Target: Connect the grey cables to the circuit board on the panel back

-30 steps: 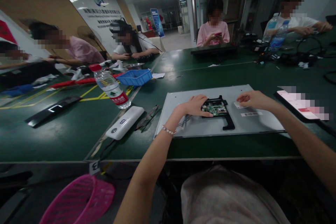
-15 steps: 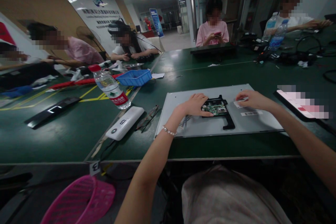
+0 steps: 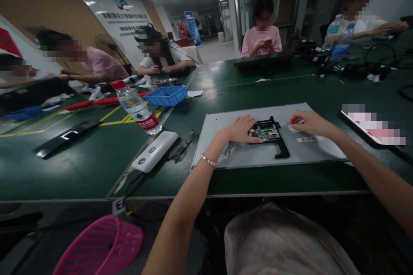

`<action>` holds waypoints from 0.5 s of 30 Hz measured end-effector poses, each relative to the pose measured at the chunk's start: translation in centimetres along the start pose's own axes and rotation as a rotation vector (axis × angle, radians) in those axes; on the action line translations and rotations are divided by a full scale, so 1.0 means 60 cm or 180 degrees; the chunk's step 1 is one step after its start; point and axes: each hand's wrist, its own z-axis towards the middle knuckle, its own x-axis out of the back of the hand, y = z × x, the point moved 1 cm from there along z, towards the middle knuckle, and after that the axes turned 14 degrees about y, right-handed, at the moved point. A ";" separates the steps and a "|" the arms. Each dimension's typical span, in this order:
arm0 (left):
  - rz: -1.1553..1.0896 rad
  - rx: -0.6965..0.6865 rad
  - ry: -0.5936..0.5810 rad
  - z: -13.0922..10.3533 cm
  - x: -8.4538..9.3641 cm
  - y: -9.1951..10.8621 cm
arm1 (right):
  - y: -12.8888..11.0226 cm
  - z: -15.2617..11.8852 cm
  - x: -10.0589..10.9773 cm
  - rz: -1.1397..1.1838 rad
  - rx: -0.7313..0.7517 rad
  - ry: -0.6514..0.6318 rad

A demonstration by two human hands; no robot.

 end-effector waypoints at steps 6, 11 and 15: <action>0.0005 0.0037 0.0004 -0.001 0.005 0.004 | -0.010 -0.005 0.002 0.0075 -0.0031 0.0045; 0.0013 0.0089 -0.0065 -0.001 0.008 0.007 | -0.021 -0.006 0.005 0.0526 -0.0233 0.0136; 0.0017 0.0097 -0.0032 -0.001 0.011 0.008 | -0.034 -0.009 0.007 0.1114 -0.0565 0.0087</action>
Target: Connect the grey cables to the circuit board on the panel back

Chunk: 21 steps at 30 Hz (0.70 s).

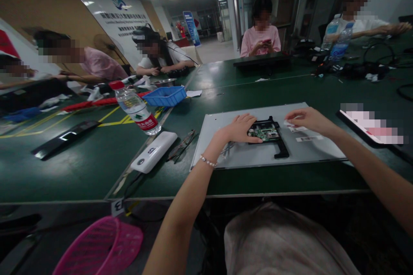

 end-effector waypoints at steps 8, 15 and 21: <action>-0.0134 -0.0198 0.0272 0.001 0.008 0.025 | -0.017 -0.012 -0.011 0.0297 -0.0238 -0.0517; -0.0240 -0.0691 0.0698 0.011 -0.004 0.078 | -0.019 -0.018 -0.027 0.0390 -0.0483 -0.0504; -0.0166 -0.0879 0.0783 0.014 -0.016 0.085 | -0.025 -0.019 -0.031 0.0209 -0.0101 -0.0548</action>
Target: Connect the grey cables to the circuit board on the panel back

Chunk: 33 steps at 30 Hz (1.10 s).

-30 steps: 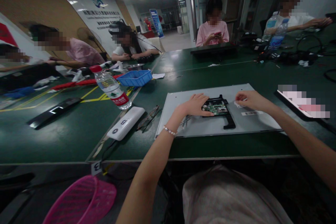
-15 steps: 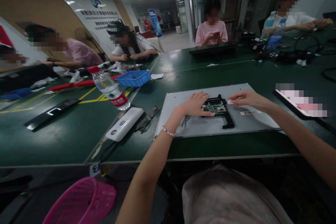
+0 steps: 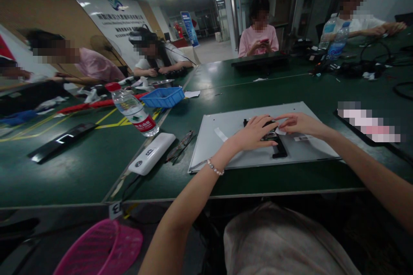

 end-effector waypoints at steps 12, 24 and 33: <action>-0.0124 -0.0092 -0.0050 0.000 -0.006 -0.003 | -0.006 -0.003 -0.003 -0.0037 0.0327 0.0213; -0.0060 -0.0368 0.0285 0.002 -0.007 -0.005 | 0.006 0.006 0.022 0.0343 0.0128 0.0170; 0.0097 -0.0378 0.0136 -0.001 -0.014 -0.001 | 0.008 0.002 -0.005 0.0062 0.0360 -0.0034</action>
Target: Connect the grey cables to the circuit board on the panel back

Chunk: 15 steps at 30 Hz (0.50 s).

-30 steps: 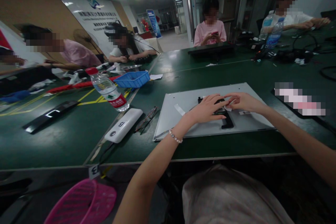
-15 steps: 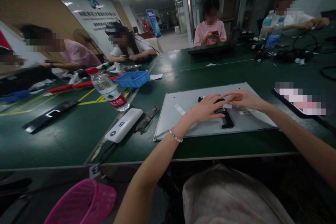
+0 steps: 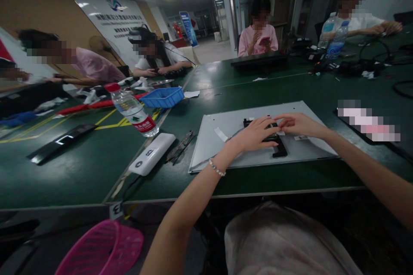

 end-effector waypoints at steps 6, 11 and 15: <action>0.0021 0.0059 -0.0124 0.000 0.000 0.001 | 0.008 0.007 0.000 -0.0263 0.0232 -0.0048; 0.0029 0.0028 -0.0096 0.000 0.002 0.003 | 0.013 0.008 -0.001 -0.0515 0.0428 0.0077; 0.0029 0.0032 -0.0109 0.000 0.000 0.005 | 0.015 0.008 -0.003 -0.0654 0.0492 0.0104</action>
